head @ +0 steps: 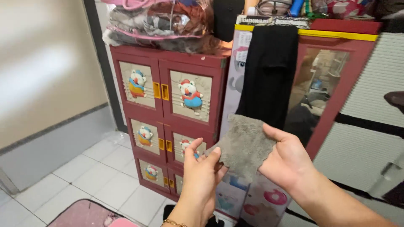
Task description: Wiping down various household items and cabinet surfaces using a grey cloth.
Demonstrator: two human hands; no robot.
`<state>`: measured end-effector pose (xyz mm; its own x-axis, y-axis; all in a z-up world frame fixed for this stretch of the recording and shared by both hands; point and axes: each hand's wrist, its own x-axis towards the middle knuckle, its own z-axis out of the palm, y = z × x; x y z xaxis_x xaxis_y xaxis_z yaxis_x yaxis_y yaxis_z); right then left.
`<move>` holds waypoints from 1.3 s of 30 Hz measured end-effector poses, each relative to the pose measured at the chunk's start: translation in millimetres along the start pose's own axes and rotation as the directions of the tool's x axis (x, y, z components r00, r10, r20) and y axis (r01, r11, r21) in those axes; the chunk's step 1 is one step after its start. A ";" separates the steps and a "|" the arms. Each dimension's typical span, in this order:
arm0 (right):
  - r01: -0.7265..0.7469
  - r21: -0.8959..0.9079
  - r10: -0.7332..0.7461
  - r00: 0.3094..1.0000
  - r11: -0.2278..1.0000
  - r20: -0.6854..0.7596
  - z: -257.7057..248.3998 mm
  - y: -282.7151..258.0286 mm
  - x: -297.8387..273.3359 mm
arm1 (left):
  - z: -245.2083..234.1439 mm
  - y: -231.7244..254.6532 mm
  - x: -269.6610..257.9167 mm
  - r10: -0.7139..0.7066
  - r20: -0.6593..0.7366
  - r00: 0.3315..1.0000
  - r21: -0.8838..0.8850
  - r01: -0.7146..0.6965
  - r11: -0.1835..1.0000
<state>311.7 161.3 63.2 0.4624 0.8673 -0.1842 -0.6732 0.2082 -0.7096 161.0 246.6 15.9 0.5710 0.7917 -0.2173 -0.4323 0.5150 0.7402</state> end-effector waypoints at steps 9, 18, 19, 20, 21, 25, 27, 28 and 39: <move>-0.024 0.137 0.005 0.990 0.990 0.138 16.3 -43.2 113.5 | 31.4 21.3 119.8 0.015 0.013 1.000 0.049 -0.016 0.999; -0.049 0.154 0.011 0.972 0.987 0.234 29.6 -152.7 214.9 | 103.9 51.4 306.6 0.130 0.013 0.991 0.114 -0.130 0.985; -0.055 0.154 0.020 0.975 0.987 0.223 31.5 -162.8 228.9 | 120.9 60.2 306.0 0.118 0.006 0.993 0.113 -0.118 0.987; -0.031 0.130 -0.004 0.966 0.991 0.260 33.1 -169.0 243.3 | 133.6 68.0 304.9 0.180 0.067 0.981 0.151 -0.189 0.970; -0.007 0.107 -0.025 0.954 0.994 0.298 35.2 -173.3 256.7 | 144.7 76.4 302.8 0.238 0.130 0.962 0.185 -0.259 0.948; 0.033 0.130 -0.085 0.901 0.991 0.425 39.2 -181.7 301.8 | 149.9 97.0 351.4 0.329 0.164 0.930 0.252 -0.362 0.897; 0.031 0.168 -0.085 0.942 0.985 0.324 35.8 -179.3 315.8 | 145.8 104.3 375.7 0.392 0.188 0.901 0.307 -0.433 0.848; 0.036 0.163 -0.086 0.946 0.986 0.311 37.9 -179.9 322.8 | 142.8 114.5 394.1 0.381 0.190 0.905 0.300 -0.423 0.855; 0.108 -0.007 -0.107 0.986 0.994 0.125 53.6 -212.2 372.0 | 173.2 177.8 590.9 0.472 0.556 0.684 0.831 -0.457 -0.317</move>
<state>595.6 464.0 181.7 0.4554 0.8900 -0.0208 -0.6154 0.2978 -0.7298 542.4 749.0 129.3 0.5743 0.6017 0.5551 0.4559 -0.7983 0.3936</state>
